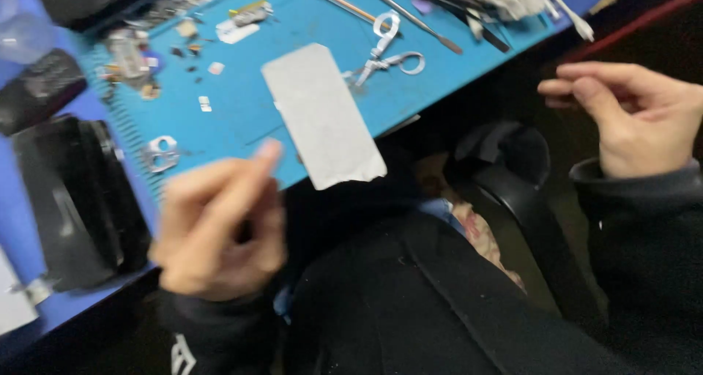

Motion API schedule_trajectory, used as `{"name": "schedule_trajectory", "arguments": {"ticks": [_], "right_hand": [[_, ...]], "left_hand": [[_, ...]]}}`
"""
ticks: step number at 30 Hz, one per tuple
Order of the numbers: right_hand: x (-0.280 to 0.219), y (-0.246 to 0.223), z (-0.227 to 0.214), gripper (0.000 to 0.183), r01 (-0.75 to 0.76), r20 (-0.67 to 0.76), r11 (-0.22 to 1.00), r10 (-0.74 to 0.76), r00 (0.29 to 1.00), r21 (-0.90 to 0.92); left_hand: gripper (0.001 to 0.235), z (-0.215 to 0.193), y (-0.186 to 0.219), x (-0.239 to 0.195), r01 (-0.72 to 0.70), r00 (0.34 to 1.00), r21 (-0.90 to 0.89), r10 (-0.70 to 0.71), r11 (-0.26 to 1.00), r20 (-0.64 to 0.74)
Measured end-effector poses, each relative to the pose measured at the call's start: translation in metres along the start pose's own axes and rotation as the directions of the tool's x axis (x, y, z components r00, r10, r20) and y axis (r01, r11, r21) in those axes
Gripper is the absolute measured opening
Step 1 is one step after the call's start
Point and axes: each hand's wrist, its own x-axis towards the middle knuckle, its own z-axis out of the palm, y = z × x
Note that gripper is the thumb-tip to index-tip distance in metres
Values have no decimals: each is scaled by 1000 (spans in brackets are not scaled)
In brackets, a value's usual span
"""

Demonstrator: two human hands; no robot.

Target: Applying adhesive tape to a replacement mobile phone screen panel and trimming the excess with scissors.

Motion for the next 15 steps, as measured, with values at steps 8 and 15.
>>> {"name": "schedule_trajectory", "arguments": {"ticks": [8,15], "right_hand": [[-39,232,-56,17,-370,-119,928,371,921,31],[-74,386,-36,10,-843,-246,522,807,537,-129]], "left_hand": [[35,36,-58,-8,208,976,-103,-200,973,83],[30,35,-66,-25,208,957,103,-224,973,184]]}}
